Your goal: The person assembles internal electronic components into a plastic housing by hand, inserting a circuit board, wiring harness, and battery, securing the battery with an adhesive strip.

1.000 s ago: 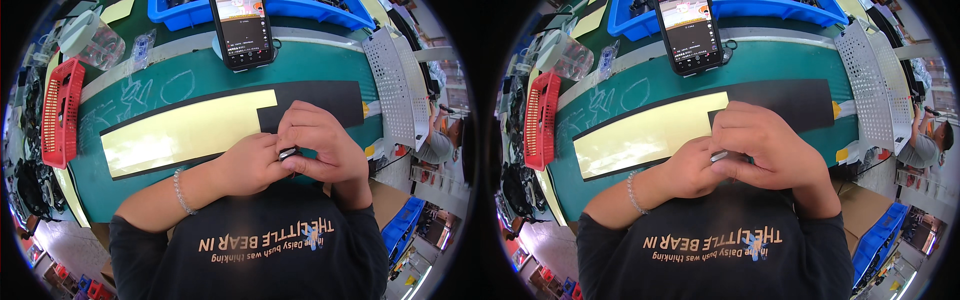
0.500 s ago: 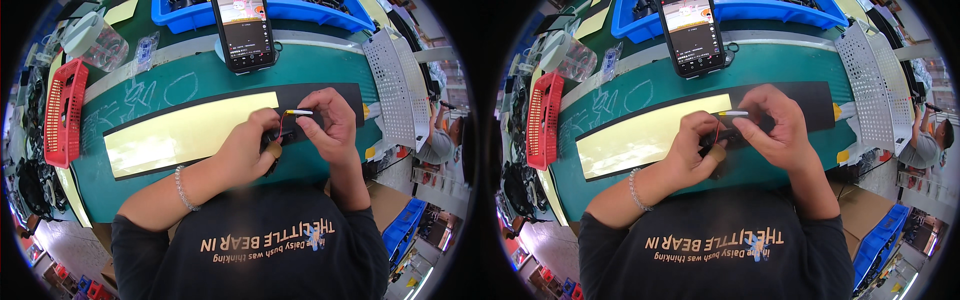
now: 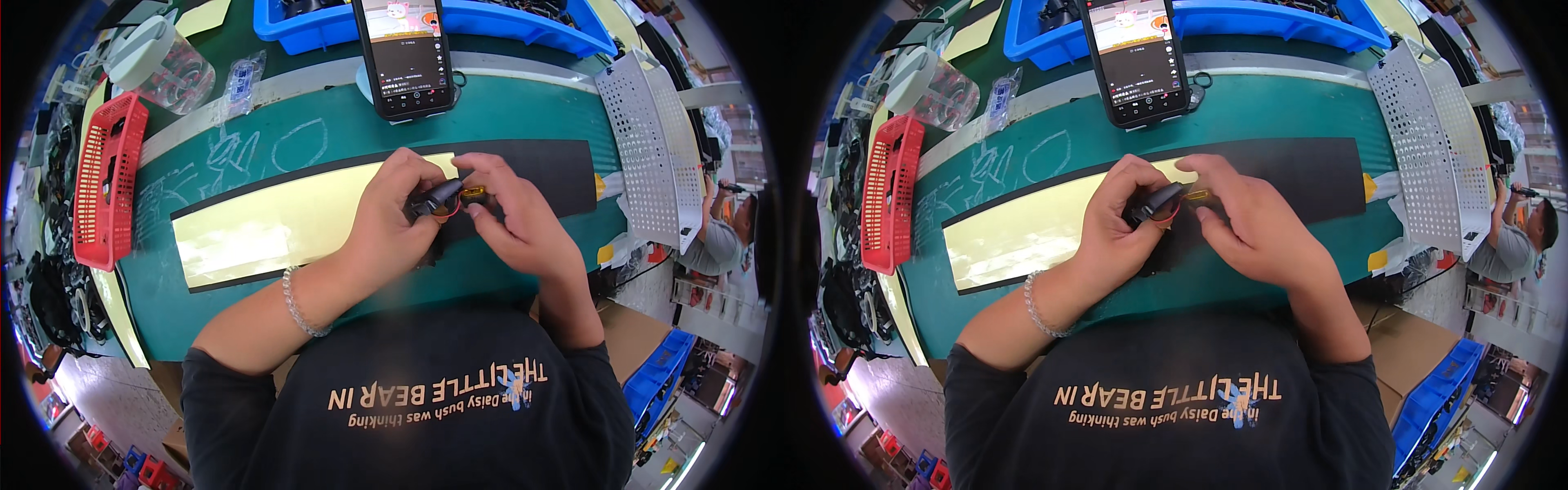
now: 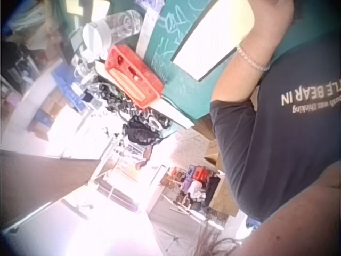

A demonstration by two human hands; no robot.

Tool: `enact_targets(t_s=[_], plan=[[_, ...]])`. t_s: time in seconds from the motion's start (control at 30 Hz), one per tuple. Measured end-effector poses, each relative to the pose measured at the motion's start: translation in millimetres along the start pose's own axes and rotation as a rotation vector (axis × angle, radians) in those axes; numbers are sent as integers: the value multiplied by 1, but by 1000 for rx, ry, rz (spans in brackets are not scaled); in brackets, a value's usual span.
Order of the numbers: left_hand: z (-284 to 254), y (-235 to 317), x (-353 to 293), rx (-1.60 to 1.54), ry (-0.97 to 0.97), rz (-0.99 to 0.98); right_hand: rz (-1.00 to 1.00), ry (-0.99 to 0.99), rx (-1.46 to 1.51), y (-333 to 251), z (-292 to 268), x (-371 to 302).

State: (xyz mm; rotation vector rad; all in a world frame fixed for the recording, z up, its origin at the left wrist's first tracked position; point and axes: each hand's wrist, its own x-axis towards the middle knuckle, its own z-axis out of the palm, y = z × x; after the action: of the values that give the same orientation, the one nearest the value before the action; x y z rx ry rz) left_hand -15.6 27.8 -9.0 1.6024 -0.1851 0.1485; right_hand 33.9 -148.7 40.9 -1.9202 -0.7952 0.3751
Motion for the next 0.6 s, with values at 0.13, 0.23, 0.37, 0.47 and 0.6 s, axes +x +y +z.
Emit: enact_targets(t_s=[0.13, 0.23, 0.37, 0.47, 0.6], plan=[[1, 6, 1, 64, -29, 51, -123, 10, -132, 8, 8, 4], [-1, -2, -2, -16, -34, -57, -6, -49, -146, 10, 9, 4], [-4, 5, 0, -172, -65, -201, -193, 145, -127, 14, 15, 4], [-5, 6, 2, -331, -221, -176, -305, 206, -55, 18, 13, 7], [-4, 3, -1, -449, -240, -207, -200, 172, 72, 10, 10, 4]])
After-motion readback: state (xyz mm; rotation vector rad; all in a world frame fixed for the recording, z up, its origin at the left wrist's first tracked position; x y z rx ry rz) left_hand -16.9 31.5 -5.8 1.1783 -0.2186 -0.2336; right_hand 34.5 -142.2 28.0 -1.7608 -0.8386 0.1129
